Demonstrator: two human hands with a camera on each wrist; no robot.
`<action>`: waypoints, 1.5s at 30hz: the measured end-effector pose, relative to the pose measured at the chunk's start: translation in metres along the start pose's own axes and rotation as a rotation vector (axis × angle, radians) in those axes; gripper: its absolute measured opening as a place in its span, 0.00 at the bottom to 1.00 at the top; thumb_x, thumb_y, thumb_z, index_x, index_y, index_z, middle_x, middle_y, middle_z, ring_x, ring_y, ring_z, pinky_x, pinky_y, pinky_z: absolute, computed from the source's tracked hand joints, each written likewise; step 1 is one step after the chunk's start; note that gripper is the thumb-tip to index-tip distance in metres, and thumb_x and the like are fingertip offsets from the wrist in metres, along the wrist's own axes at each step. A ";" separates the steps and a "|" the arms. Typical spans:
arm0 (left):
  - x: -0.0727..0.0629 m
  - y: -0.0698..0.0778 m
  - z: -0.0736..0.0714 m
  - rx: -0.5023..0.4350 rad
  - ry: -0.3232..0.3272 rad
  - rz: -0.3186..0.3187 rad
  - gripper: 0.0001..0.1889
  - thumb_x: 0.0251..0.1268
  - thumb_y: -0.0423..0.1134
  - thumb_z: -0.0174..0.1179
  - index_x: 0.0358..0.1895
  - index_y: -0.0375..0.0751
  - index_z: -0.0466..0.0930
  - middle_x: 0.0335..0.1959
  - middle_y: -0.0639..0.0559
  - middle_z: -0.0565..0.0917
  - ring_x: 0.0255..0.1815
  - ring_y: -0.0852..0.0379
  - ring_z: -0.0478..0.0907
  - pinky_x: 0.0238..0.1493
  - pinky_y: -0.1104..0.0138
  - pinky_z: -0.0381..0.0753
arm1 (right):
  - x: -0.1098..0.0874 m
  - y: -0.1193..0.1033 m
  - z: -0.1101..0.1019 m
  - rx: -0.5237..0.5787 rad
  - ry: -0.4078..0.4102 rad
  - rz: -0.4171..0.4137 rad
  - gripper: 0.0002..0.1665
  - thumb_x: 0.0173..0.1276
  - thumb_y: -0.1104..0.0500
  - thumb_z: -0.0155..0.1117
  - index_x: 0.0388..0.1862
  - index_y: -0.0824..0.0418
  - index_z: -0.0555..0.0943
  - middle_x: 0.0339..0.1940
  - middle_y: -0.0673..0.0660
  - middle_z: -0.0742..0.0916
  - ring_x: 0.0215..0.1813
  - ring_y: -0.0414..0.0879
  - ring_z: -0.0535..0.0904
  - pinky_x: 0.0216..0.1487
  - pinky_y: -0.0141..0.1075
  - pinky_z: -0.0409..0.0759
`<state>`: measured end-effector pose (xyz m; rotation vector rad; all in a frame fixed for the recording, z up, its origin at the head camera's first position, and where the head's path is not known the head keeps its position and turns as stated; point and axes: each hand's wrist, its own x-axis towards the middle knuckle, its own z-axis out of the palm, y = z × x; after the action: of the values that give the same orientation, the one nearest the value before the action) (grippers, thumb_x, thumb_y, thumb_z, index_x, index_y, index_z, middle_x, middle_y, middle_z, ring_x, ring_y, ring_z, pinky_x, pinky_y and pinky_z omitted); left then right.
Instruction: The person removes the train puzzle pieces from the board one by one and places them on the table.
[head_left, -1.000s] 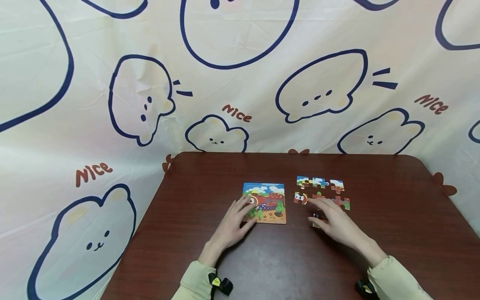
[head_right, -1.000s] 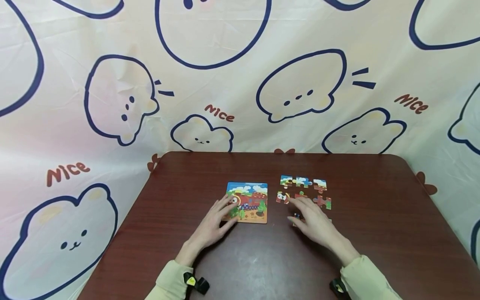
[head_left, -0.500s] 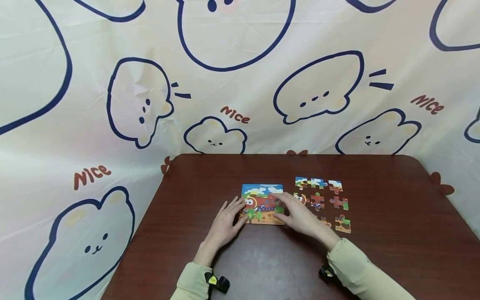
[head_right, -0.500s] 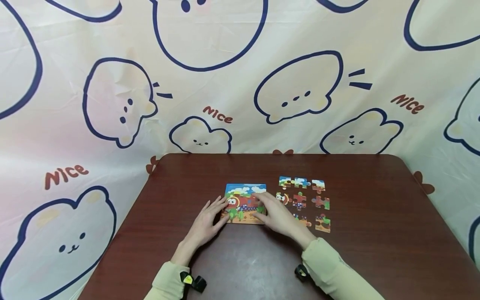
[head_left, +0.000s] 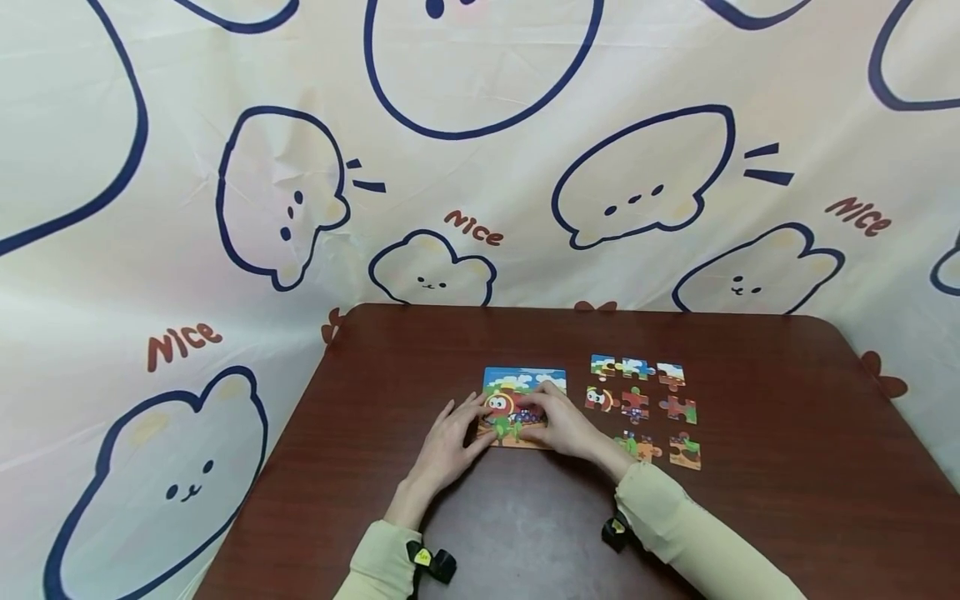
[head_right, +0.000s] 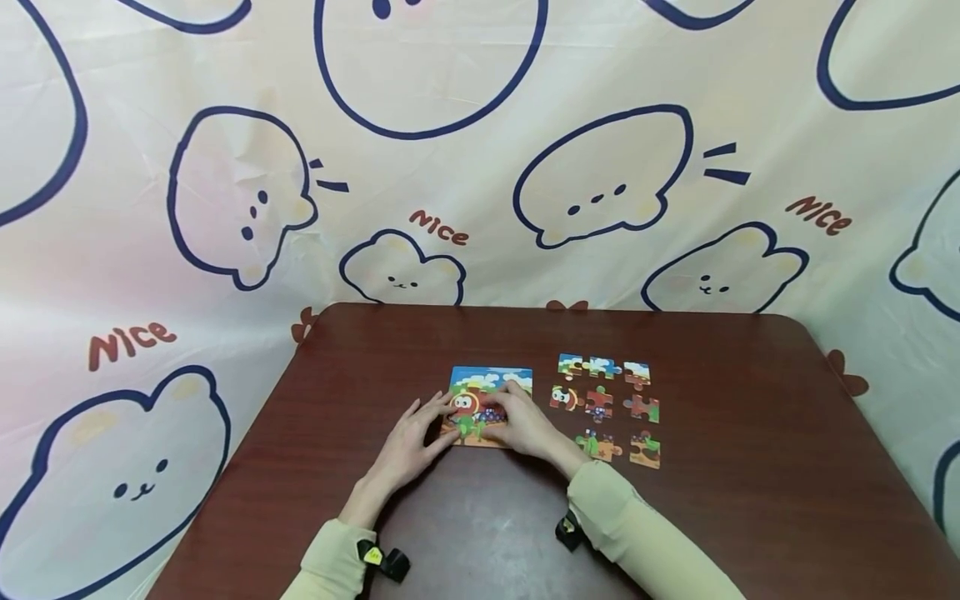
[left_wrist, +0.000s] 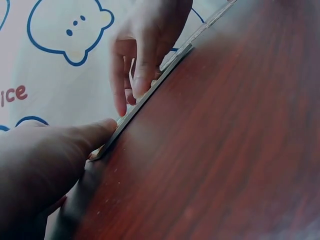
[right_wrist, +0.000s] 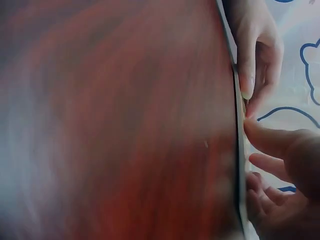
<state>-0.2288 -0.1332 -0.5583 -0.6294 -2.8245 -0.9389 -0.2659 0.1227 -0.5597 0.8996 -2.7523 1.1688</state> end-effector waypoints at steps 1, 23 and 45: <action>0.000 0.000 0.000 -0.007 0.002 0.001 0.22 0.77 0.48 0.71 0.68 0.43 0.85 0.81 0.42 0.78 0.85 0.41 0.71 0.88 0.39 0.61 | 0.000 -0.005 -0.001 0.018 0.003 0.024 0.26 0.71 0.55 0.82 0.64 0.61 0.88 0.53 0.58 0.82 0.47 0.45 0.78 0.48 0.40 0.81; 0.000 0.000 0.000 -0.129 0.082 0.045 0.22 0.70 0.37 0.76 0.60 0.36 0.76 0.67 0.37 0.86 0.83 0.34 0.72 0.87 0.33 0.60 | 0.004 -0.014 0.000 0.256 -0.055 0.026 0.30 0.75 0.64 0.74 0.73 0.70 0.81 0.50 0.61 0.93 0.50 0.51 0.90 0.56 0.37 0.88; 0.000 0.000 -0.001 -0.058 -0.033 0.041 0.24 0.80 0.45 0.67 0.73 0.43 0.84 0.78 0.46 0.81 0.88 0.39 0.66 0.89 0.34 0.55 | 0.004 -0.027 0.003 0.295 0.018 0.184 0.22 0.70 0.66 0.79 0.63 0.65 0.89 0.40 0.56 0.93 0.41 0.42 0.87 0.45 0.33 0.85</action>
<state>-0.2292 -0.1343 -0.5574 -0.7131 -2.8102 -1.0154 -0.2548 0.1036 -0.5434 0.6569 -2.7408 1.6383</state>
